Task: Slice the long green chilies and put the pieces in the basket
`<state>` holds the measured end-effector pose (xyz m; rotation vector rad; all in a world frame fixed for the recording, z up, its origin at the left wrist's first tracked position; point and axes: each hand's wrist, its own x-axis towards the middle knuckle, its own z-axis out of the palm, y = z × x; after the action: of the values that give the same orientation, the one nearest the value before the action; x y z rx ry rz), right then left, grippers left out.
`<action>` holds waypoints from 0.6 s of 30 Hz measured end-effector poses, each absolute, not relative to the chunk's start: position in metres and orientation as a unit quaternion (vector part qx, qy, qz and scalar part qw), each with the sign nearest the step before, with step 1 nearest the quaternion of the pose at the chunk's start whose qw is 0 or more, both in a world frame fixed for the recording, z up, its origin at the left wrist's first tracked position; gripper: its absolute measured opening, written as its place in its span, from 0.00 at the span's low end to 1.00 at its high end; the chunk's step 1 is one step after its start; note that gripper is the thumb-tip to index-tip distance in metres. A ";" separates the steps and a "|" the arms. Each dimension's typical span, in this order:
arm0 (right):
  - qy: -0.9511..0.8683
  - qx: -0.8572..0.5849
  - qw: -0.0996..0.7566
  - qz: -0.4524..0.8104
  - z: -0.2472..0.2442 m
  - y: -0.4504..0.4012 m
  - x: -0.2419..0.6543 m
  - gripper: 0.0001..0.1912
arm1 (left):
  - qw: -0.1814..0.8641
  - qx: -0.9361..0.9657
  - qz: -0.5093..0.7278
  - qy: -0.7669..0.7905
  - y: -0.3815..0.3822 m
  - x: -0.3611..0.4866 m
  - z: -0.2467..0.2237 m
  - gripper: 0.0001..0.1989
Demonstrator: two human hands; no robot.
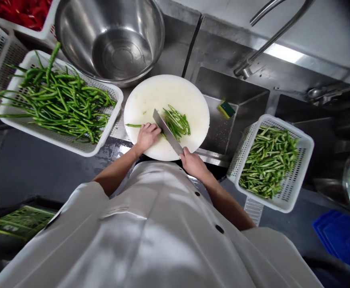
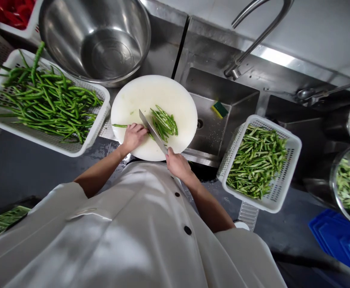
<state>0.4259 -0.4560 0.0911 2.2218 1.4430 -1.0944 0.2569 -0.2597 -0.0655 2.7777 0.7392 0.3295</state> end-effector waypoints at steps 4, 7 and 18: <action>0.514 0.762 0.145 -0.367 0.096 -0.448 0.429 0.19 | 0.119 0.954 0.117 0.250 -0.261 0.256 -0.066 0.11; 0.521 0.760 0.132 -0.365 0.088 -0.440 0.427 0.21 | 0.112 0.955 0.114 0.252 -0.262 0.256 -0.064 0.11; 0.518 0.774 0.097 -0.351 0.064 -0.442 0.448 0.23 | 0.148 0.944 0.119 0.271 -0.223 0.228 -0.052 0.15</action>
<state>0.4481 -0.4422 0.0645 2.2918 1.5339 -1.0383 0.2283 -0.2226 -0.0520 2.7134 0.7784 0.3435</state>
